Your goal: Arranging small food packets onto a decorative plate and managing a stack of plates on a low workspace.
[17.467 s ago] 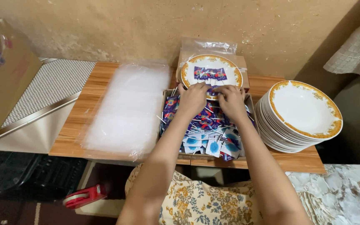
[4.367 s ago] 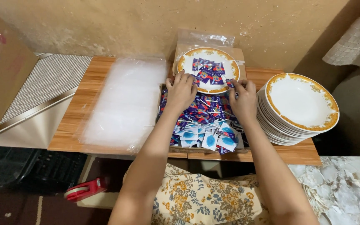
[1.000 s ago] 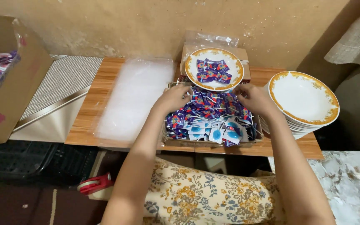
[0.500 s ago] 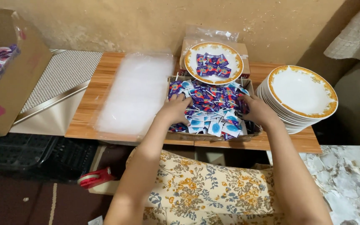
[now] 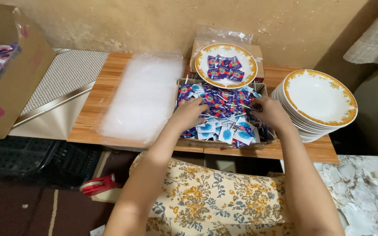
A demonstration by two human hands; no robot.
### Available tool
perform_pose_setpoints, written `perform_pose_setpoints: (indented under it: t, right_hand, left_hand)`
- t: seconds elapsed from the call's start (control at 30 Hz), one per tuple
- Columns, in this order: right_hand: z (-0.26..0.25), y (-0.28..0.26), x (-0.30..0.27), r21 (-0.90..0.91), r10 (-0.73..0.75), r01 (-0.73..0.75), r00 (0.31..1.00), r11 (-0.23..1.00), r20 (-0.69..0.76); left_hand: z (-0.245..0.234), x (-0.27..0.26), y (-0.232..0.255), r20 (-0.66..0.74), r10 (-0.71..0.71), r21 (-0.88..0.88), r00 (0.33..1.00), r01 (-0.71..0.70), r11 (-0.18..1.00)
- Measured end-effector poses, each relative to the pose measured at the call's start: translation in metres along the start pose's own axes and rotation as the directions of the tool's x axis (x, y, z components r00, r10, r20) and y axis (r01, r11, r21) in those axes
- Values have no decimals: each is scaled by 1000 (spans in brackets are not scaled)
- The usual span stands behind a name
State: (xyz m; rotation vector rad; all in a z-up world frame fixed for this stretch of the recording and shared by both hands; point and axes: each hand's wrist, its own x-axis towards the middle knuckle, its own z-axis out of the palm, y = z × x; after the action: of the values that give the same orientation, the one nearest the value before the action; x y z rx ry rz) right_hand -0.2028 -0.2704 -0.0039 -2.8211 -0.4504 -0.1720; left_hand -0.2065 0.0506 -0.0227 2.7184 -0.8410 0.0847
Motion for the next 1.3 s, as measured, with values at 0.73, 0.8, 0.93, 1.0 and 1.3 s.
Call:
perform_pose_setpoints:
  t: [0.73, 0.8, 0.93, 1.0, 1.3]
  right_hand:
    - [1, -10, 6, 269, 110, -41, 962, 962, -248]
    - [-4, -19, 4, 223, 63, 7, 950, 975, -306]
    - [-1, -16, 11, 214, 59, 18, 936, 977, -348]
    - [-5, -27, 10, 259, 70, 44, 906, 965, -418]
    - [22, -28, 38, 369, 128, 119, 805, 922, -579]
  left_hand:
    - [-12, 5, 21, -435, -70, -446, 898, -147, 883]
    - [-8, 11, 17, -565, -137, -499, 814, -205, 842]
    - [-20, 11, 25, -608, -244, -597, 755, -233, 767]
    - [-23, 9, 30, -631, -309, -641, 711, -254, 724]
    - [-9, 56, 3, -773, -25, -185, 634, -187, 965]
